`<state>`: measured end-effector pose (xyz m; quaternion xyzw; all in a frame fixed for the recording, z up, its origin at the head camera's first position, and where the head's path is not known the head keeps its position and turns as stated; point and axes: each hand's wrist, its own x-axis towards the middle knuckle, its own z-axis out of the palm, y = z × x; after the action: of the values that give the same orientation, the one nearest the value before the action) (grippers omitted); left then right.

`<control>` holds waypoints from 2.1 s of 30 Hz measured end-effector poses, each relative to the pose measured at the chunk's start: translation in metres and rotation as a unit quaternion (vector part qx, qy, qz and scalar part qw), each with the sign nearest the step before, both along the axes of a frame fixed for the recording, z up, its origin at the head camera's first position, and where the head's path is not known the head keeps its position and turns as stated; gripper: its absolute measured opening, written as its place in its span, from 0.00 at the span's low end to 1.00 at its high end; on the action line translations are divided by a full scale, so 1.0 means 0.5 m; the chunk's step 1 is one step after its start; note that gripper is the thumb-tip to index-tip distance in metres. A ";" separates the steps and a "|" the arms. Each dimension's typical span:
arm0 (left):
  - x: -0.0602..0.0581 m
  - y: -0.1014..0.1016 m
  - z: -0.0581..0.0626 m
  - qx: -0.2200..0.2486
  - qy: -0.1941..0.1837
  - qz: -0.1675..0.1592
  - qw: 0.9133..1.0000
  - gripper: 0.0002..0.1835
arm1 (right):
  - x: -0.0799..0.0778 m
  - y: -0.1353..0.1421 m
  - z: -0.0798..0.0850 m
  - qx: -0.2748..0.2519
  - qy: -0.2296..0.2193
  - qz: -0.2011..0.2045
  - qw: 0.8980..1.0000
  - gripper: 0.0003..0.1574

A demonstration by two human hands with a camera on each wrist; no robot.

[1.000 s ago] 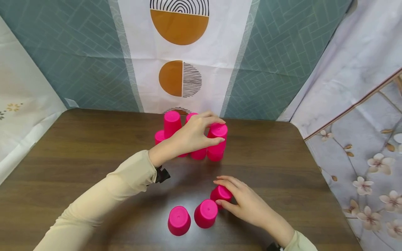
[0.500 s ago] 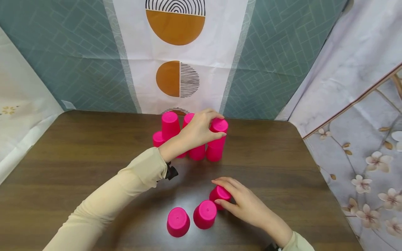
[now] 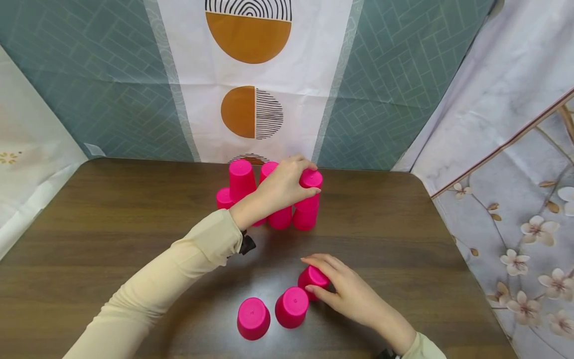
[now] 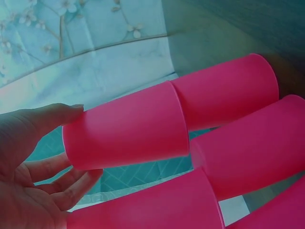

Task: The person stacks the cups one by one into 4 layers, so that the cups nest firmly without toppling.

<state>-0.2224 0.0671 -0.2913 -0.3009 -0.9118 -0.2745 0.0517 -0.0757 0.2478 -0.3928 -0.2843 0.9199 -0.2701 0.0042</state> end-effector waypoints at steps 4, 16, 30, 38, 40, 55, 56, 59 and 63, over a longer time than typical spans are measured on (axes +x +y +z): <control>-0.005 -0.003 -0.002 -0.026 0.020 0.008 0.999 0.26 | 0.001 -0.001 -0.001 0.000 0.011 0.002 1.000 0.36; -0.006 -0.013 0.005 0.001 0.008 0.006 1.000 0.26 | 0.004 -0.001 -0.004 -0.007 0.030 0.008 1.000 0.37; -0.003 -0.018 0.005 -0.048 0.043 0.026 0.998 0.22 | 0.004 -0.005 -0.006 -0.011 0.042 0.010 0.999 0.37; 0.002 -0.026 0.001 -0.053 0.044 0.019 0.997 0.30 | 0.005 -0.005 -0.008 -0.015 0.042 0.006 0.999 0.42; 0.004 -0.029 -0.002 -0.040 0.041 0.012 0.998 0.34 | 0.005 -0.002 -0.009 -0.017 0.035 0.000 0.999 0.46; 0.166 -0.182 -0.058 0.113 0.015 -0.067 0.991 0.27 | -0.003 0.012 -0.049 -0.101 -0.034 0.001 0.994 0.53; 0.183 -0.198 -0.071 0.121 0.000 -0.070 0.990 0.25 | -0.004 0.012 -0.049 -0.107 -0.038 0.006 0.993 0.51; 0.234 -0.243 -0.107 0.129 -0.062 -0.068 0.987 0.22 | -0.008 0.013 -0.045 -0.124 -0.048 0.011 0.991 0.46; 0.295 -0.283 -0.137 0.130 -0.150 -0.059 0.978 0.24 | -0.011 0.013 -0.030 -0.118 -0.059 -0.005 0.991 0.43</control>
<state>-0.0748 -0.0744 -0.3599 -0.3007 -0.8465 -0.4348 -0.0634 -0.0814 0.2542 -0.4079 -0.2614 0.8814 -0.3928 0.0234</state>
